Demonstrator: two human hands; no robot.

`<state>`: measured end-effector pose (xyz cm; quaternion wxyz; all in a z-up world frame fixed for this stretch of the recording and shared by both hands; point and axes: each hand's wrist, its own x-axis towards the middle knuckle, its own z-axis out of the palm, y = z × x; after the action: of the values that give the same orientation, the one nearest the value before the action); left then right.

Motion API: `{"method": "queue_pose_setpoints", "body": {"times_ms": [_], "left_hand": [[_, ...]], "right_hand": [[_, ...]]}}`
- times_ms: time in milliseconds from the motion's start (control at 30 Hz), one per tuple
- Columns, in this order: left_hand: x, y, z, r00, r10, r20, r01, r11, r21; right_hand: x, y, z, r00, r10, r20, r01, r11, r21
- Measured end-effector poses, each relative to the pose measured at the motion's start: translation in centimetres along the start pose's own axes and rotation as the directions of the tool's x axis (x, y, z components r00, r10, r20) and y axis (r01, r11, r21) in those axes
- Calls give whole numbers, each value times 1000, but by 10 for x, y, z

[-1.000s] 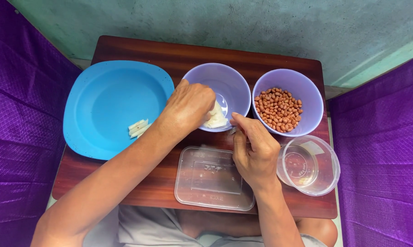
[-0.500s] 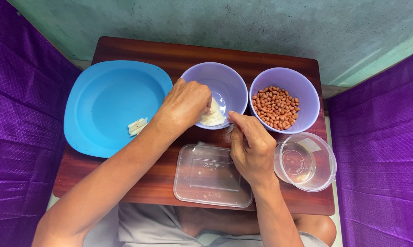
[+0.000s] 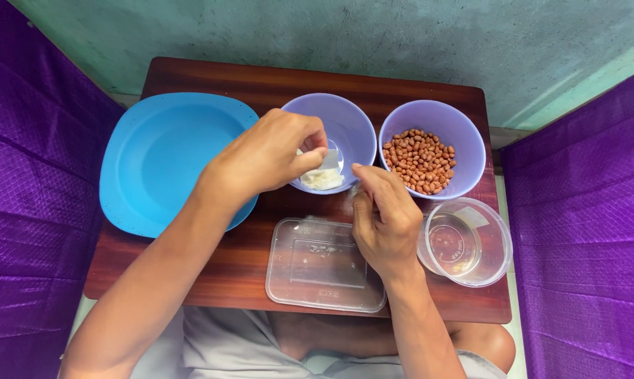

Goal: The person sits on the floor and wraps peanuts in thin white sheets by hand. They place the wrapped items into a blue plate. The workspace includes bowls of peanuts and sheets, a plastic container, and a cup of water.

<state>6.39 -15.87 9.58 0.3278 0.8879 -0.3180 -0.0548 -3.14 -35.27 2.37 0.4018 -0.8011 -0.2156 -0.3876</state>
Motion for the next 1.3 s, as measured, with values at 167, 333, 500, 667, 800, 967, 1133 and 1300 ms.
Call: {"method": "queue_pose_setpoints", "body": {"times_ms": [167,333,500,667,800,967,1133,1300], "left_hand": [[-35,47,-25,998,-46,50,58,959,-278],[-54,53,-12,996,-28,86,63,896,-439],[-67,47,15,1000,-25,-4,19,853,-522],[-78,44,43,998,-31,-46,1,835,-550],[-86,44,62,988,-59,-144,-28,844,-536],[-89,32,79,995,-38,-93,-15,859,-511],[-100,8,100,953,67,-295,-121,978,-170],[-118,4,115,948,63,-313,-114,983,-146]], "right_hand": [[2,-4,-4,996,-30,-84,35,997,62],[-10,-18,-5,998,68,1,-64,922,383],[-32,-31,-8,963,262,55,-248,797,551],[-54,-36,-16,942,326,82,-315,772,551],[-71,-34,-17,912,394,113,-387,738,553],[-79,-44,-27,902,401,157,-429,867,252],[-71,-48,-36,966,175,192,-157,982,-105],[-75,-44,-34,962,111,250,-84,990,-115]]}}
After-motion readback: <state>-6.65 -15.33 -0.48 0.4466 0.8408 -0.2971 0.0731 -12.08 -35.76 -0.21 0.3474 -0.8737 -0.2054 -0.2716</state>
